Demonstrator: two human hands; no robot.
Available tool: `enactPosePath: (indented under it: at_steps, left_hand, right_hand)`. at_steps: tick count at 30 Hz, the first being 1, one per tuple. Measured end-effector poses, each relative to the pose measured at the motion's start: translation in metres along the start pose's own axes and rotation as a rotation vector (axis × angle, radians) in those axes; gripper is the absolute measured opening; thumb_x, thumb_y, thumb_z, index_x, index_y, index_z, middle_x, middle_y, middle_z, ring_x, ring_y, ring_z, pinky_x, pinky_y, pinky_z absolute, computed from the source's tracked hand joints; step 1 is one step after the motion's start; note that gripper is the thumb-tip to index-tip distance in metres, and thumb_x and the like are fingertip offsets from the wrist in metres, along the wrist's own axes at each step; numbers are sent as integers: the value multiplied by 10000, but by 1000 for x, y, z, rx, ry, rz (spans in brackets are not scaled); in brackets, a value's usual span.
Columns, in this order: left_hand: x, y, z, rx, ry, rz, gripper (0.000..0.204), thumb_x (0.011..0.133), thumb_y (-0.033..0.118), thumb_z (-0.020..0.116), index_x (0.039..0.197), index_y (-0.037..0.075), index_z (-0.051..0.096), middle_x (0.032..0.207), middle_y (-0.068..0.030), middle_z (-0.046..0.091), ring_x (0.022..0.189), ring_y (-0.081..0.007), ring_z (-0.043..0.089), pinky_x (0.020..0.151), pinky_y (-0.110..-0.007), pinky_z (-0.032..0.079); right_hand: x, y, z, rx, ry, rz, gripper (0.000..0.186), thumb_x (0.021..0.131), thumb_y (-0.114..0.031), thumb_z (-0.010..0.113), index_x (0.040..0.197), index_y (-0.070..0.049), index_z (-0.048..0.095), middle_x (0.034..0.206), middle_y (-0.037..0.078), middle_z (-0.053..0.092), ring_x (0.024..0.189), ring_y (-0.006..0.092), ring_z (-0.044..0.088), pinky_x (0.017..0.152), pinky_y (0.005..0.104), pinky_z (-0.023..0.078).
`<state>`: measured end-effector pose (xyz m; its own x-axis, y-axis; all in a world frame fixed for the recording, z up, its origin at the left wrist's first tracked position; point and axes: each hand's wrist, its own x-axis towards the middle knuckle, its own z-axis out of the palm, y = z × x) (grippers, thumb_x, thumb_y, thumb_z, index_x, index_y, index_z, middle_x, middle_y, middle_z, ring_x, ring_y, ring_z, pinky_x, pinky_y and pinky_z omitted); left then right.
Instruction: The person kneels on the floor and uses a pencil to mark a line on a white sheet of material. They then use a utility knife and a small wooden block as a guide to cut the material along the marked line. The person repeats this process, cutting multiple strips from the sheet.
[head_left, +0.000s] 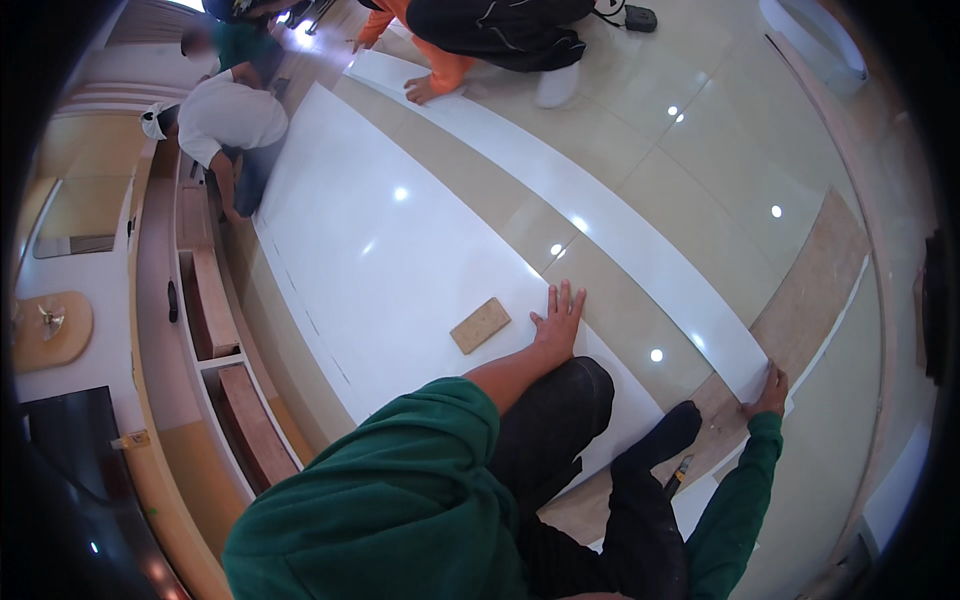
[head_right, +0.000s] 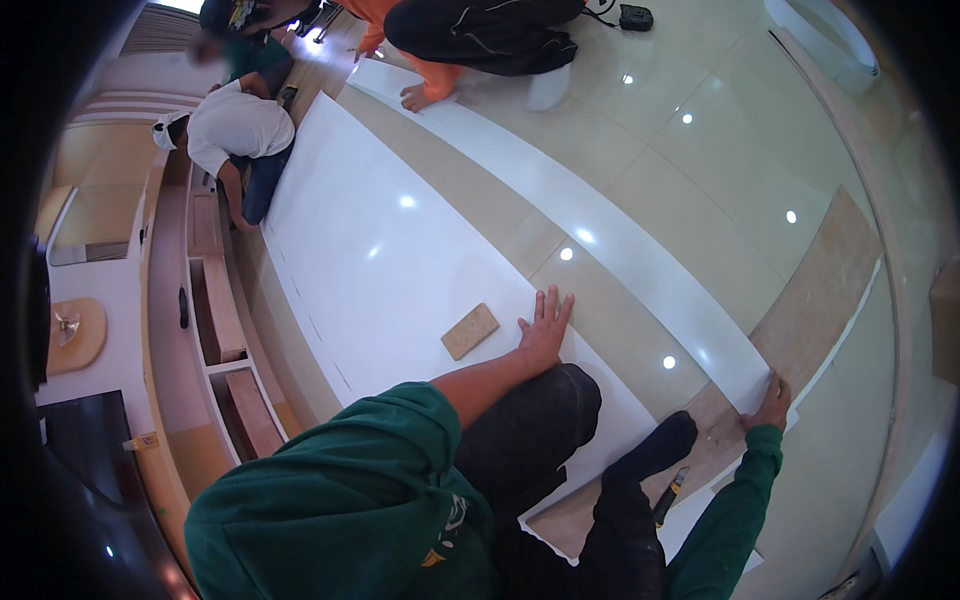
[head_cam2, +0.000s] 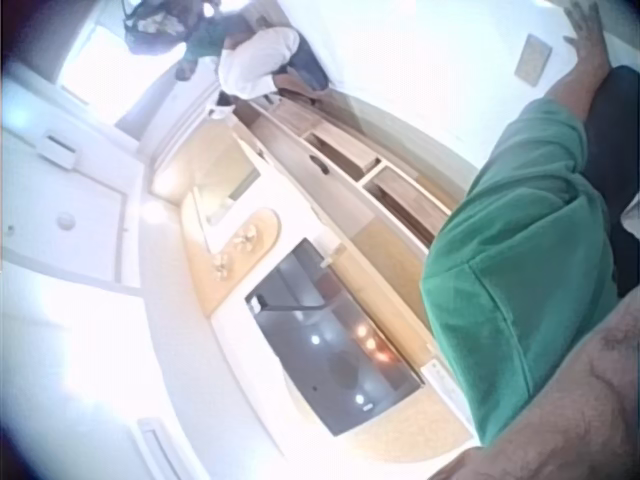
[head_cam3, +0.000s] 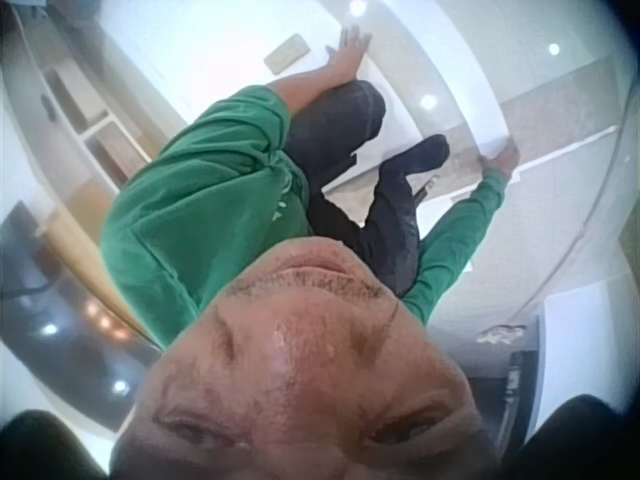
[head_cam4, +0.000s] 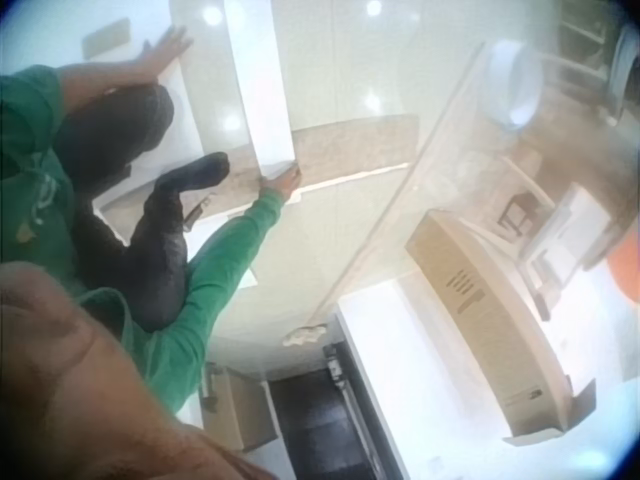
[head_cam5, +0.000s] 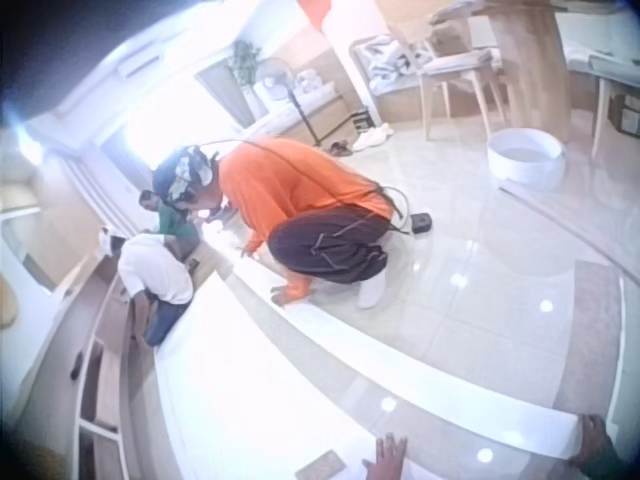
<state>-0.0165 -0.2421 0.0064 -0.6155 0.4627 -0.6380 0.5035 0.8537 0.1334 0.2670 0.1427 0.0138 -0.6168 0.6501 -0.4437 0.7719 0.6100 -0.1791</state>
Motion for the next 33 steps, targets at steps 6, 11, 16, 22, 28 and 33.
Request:
enactPosePath:
  at_steps: [6, 11, 16, 22, 28, 33]
  left_hand:
    - [-2, -2, -2, -31, -6, 0, 1367, 563, 206, 939, 1567, 167, 11, 1615, -219, -72, 1482, -464, 13, 971, -768, 352]
    - [-7, 1, -11, -96, -27, 6, 1370, 554, 190, 941, 1567, 170, 20, 1616, -214, -81, 1485, -458, -1, 990, -771, 328]
    - [-6, 2, -15, -98, -58, -12, 1368, 554, 178, 940, 1568, 178, 22, 1617, -208, -95, 1487, -453, -15, 996, -768, 323]
    - [-5, 6, -17, -104, -63, -12, 1364, 556, 165, 937, 1569, 181, 24, 1619, -201, -99, 1487, -450, -21, 1000, -768, 318]
    - [-4, 6, -9, -104, -33, -4, 1364, 551, 152, 938, 1568, 182, 29, 1620, -200, -99, 1488, -448, -20, 1002, -770, 315]
    - [-3, 2, -5, -95, -40, -22, 1362, 553, 150, 937, 1568, 184, 30, 1620, -197, -99, 1488, -447, -21, 999, -775, 312]
  right_hand:
    - [2, 3, 3, -2, 6, -10, 1211, 404, -92, 927, 1472, -137, 359, 1399, 160, 422, 1293, 368, 436, 1098, 400, 425]
    - [0, 2, 3, -14, 8, -8, 1214, 403, -86, 928, 1473, -138, 357, 1396, 160, 425, 1289, 368, 440, 1095, 404, 426]
    - [2, 3, 5, -17, 25, -31, 1223, 399, -73, 935, 1473, -139, 354, 1390, 159, 427, 1288, 366, 439, 1093, 406, 429]
    - [2, 7, 6, -6, 47, -24, 1238, 373, -72, 917, 1473, -138, 352, 1359, 156, 438, 1256, 367, 464, 1076, 395, 450]
    - [4, 14, 10, -27, 62, -21, 1259, 354, -67, 922, 1473, -139, 349, 1355, 155, 435, 1252, 362, 466, 1076, 393, 451]
    - [2, -1, 0, 17, -1, -4, 1190, 409, -43, 909, 1464, -123, 365, 1384, 162, 428, 1282, 368, 445, 1096, 403, 430]
